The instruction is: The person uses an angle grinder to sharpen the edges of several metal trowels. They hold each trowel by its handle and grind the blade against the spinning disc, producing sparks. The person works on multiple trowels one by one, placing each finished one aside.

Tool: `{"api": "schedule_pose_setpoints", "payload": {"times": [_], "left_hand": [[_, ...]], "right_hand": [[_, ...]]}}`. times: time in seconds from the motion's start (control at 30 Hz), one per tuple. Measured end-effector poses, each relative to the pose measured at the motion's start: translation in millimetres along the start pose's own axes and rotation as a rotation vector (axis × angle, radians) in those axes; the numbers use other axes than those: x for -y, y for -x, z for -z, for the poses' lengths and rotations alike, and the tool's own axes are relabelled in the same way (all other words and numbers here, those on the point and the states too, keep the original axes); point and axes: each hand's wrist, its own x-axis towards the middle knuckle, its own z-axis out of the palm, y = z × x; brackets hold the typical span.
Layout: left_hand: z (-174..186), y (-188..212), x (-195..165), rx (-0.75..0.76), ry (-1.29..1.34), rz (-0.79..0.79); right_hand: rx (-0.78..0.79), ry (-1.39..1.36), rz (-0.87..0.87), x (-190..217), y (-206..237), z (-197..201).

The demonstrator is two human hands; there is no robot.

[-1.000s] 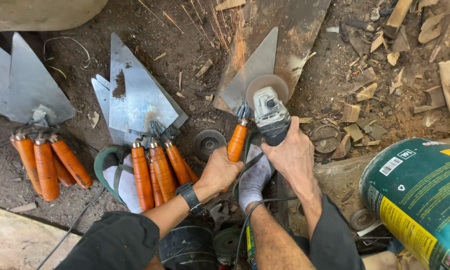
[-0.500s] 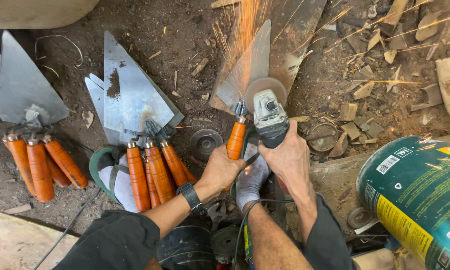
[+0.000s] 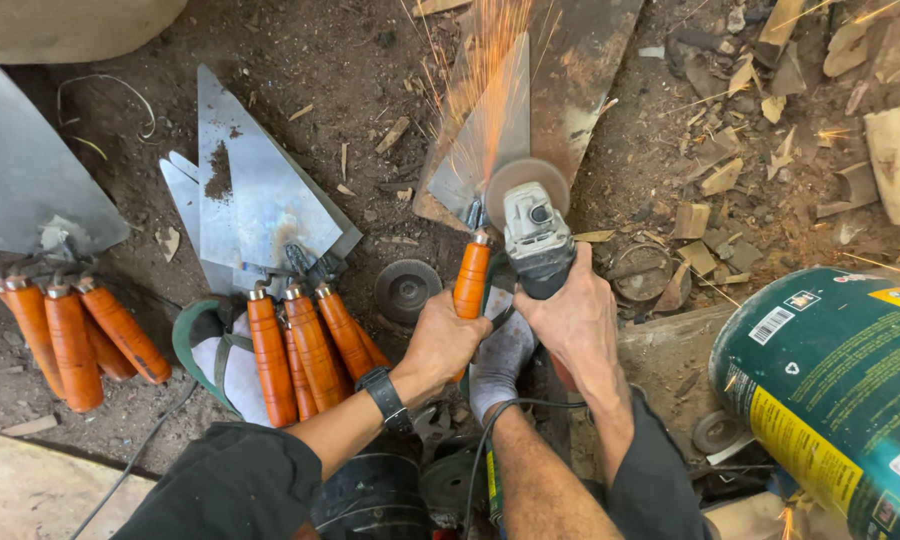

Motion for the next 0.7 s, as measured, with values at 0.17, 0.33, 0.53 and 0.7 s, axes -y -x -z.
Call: {"api": "schedule_pose_setpoints", "payload": {"times": [0.17,0.33,0.53,0.7], "left_hand": [[-1.9,-1.3,0.5,-0.018,-0.033,0.05],[-4.4,0.3,0.3,-0.017,-0.065,0.009],[-7.1,-2.0,1.5,0.004,-0.019,0.032],[-9.3,-2.6,0.7,0.016,0.048,0.05]], "right_hand": [[0.008,-0.01,-0.003,-2.7,3.1,-1.7],[-0.009,-0.051,-0.015,-6.1,5.3,1.2],[0.004,-0.043,-0.027,-9.4,4.5,1.5],[0.034,-0.026,-0.005,-12.2,3.6,0.1]]}}
